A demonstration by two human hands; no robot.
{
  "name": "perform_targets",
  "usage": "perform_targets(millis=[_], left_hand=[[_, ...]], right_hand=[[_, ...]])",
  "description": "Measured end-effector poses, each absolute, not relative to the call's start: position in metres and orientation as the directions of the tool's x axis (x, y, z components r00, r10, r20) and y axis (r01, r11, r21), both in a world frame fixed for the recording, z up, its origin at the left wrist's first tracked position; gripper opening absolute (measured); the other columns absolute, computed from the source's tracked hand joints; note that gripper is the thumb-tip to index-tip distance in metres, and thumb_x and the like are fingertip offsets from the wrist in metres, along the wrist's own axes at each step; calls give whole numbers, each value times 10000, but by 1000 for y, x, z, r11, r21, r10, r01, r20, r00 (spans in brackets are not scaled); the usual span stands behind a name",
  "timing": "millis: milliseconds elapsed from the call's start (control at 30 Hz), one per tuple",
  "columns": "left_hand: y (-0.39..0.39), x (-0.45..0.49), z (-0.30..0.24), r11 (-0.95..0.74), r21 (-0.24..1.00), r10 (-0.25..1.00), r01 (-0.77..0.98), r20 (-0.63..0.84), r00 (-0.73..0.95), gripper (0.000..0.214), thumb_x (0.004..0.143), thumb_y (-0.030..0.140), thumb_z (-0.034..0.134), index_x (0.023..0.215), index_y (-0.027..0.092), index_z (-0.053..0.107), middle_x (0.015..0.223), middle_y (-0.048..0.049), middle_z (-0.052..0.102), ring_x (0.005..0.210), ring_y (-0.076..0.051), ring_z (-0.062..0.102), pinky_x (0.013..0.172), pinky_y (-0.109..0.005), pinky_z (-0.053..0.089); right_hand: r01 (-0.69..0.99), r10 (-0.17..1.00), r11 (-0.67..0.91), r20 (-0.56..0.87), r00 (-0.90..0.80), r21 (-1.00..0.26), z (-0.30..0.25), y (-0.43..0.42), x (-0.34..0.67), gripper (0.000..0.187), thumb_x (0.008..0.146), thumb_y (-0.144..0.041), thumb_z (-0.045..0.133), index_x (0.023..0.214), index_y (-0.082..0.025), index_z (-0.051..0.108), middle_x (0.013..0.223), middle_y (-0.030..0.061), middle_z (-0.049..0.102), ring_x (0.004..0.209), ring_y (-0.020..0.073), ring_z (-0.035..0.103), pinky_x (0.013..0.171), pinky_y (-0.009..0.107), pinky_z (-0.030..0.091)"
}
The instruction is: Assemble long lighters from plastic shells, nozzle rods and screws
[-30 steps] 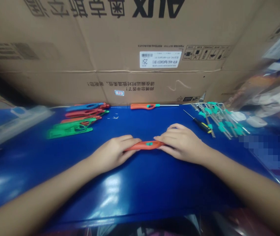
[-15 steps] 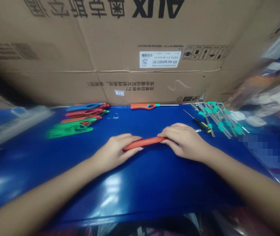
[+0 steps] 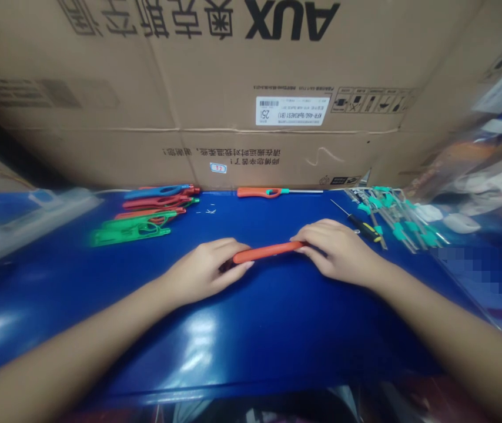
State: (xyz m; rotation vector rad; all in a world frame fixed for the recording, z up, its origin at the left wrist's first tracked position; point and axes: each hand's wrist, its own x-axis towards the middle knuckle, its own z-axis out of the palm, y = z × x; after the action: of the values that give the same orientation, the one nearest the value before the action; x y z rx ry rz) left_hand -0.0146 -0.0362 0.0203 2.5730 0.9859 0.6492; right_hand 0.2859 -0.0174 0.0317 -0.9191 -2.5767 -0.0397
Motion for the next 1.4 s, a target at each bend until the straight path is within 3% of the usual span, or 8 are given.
perform_targets(millis=[133,300,433,533,700,967,1167,1400], left_hand=[[-37,-13,16,-708,399,693,582,240,680,373,1017,429,516,1296,197,604,1035,-62,698,893,-188,676,798,-289,532],[-32,-12,16,-674,357,736,647,252,628,338,1065,393,369,1002,170,616,929,-62,643,798,-188,636,718,-295,511],[-24,-20,19,-638,306,769,707,315,557,317,1066,389,351,947,180,557,881,-41,590,741,-182,590,684,-293,466],[-17,-28,21,-634,274,769,723,324,552,316,1066,395,351,940,180,546,873,-39,573,753,-184,575,691,-292,450],[-14,-31,23,-652,230,751,722,325,575,349,1068,399,327,999,159,571,911,-67,589,778,-202,576,701,-309,462],[-21,-27,24,-720,250,693,648,312,650,333,1061,386,373,1116,144,595,1000,-91,641,892,-214,637,790,-318,514],[-23,-24,22,-750,250,661,612,311,683,307,1034,363,469,1212,168,625,1040,-90,677,918,-198,663,819,-306,536],[-23,-26,17,-762,162,639,627,342,689,312,1035,364,480,1199,149,636,1049,-114,712,936,-236,677,838,-365,556]], right_hand=[[580,576,808,347,-740,-106,28,-18,282,185,1006,-257,524,1030,-168,685,988,87,752,906,224,681,846,367,481],[594,581,800,358,-731,-87,29,-18,283,301,994,-359,573,1213,-175,664,1037,94,757,960,231,685,945,420,478],[708,646,706,394,-653,14,35,-11,296,502,939,-378,641,1374,-142,561,1249,156,696,1161,315,619,1051,528,418],[780,696,623,410,-589,64,37,-2,309,443,923,-344,651,1300,-116,612,1253,170,689,1162,347,607,1040,543,422],[760,675,649,431,-599,39,37,7,319,167,968,-266,585,1064,-202,705,1054,82,759,1025,271,664,1050,512,385],[617,647,760,316,-694,-202,32,-4,301,230,1017,-233,472,1120,-196,674,1022,80,729,983,226,631,1023,449,394],[593,626,779,311,-715,-205,27,-13,292,271,999,-146,443,1148,-169,669,902,74,717,869,211,618,937,427,426],[664,686,724,301,-663,-189,35,-17,290,273,944,-295,628,1192,-184,604,1103,98,719,1014,256,646,979,442,438]])
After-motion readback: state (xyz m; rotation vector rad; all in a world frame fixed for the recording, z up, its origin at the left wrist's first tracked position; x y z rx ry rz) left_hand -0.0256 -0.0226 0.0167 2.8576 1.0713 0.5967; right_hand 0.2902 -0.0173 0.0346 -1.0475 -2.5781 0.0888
